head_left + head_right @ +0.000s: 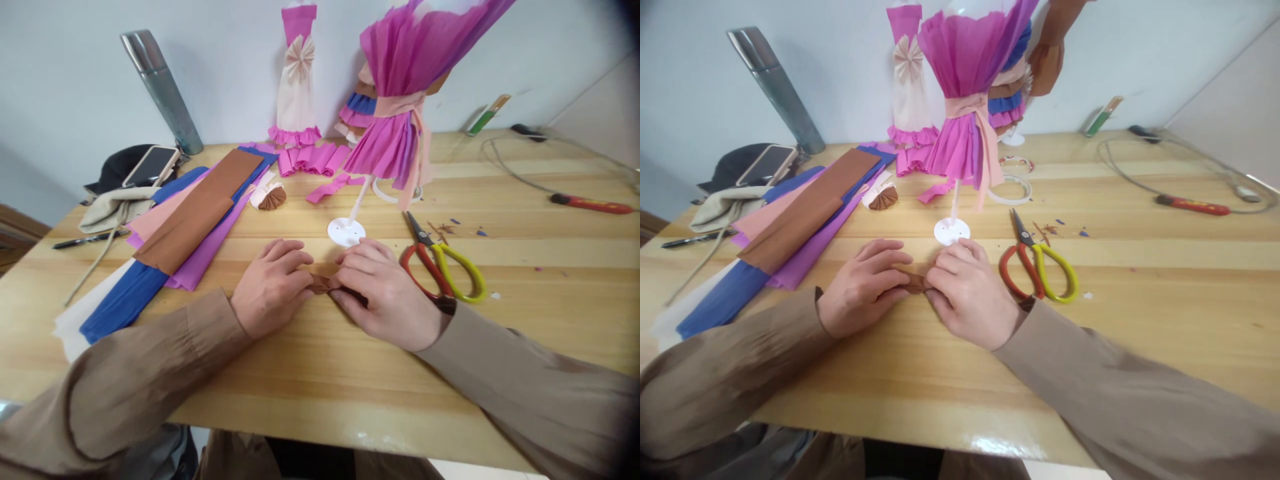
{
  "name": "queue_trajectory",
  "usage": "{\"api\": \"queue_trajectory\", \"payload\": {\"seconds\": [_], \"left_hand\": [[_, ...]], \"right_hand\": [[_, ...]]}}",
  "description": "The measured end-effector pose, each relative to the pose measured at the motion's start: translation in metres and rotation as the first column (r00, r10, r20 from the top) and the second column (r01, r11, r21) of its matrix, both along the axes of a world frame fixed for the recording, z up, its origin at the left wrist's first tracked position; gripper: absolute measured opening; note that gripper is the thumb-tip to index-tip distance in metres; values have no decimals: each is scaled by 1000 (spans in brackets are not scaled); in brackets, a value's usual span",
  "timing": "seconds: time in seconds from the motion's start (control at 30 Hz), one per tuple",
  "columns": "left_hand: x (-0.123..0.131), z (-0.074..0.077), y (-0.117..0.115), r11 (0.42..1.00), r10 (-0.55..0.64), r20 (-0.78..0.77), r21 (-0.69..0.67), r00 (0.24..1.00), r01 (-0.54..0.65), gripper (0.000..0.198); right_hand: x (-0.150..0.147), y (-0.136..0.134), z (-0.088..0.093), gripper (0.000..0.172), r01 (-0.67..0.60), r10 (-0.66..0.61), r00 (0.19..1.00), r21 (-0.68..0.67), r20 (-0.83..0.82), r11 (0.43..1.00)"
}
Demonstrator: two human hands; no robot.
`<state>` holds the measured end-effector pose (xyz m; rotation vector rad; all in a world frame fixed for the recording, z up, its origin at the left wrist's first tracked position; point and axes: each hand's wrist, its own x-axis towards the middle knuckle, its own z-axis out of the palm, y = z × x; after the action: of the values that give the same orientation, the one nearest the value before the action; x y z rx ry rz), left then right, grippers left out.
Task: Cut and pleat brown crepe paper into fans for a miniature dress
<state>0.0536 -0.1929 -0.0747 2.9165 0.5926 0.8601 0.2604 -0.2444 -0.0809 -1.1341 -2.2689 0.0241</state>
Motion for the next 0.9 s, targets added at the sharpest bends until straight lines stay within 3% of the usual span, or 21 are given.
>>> {"api": "queue_trajectory", "payload": {"seconds": [0.5, 0.63, 0.77, 0.9], "left_hand": [[5, -6, -3, 996, -16, 73, -85, 997, 22, 10], [5, -4, -3, 1000, -23, 86, 15, 996, 22, 15], [3, 3, -7, 970, -64, 120, 242, 991, 33, 16], [0, 8, -11, 908, -172, 182, 411, 968, 84, 11]], "right_hand": [[-3, -2, 1, 16, -23, 23, 1000, 3, -7, 1000], [-1, -2, 4, 10, -15, 8, 990, -49, -140, 999], [6, 2, 9, 18, -25, -76, 921, -252, -382, 967], [12, 6, 15, 24, -170, -135, 866, -536, -482, 827]]}}
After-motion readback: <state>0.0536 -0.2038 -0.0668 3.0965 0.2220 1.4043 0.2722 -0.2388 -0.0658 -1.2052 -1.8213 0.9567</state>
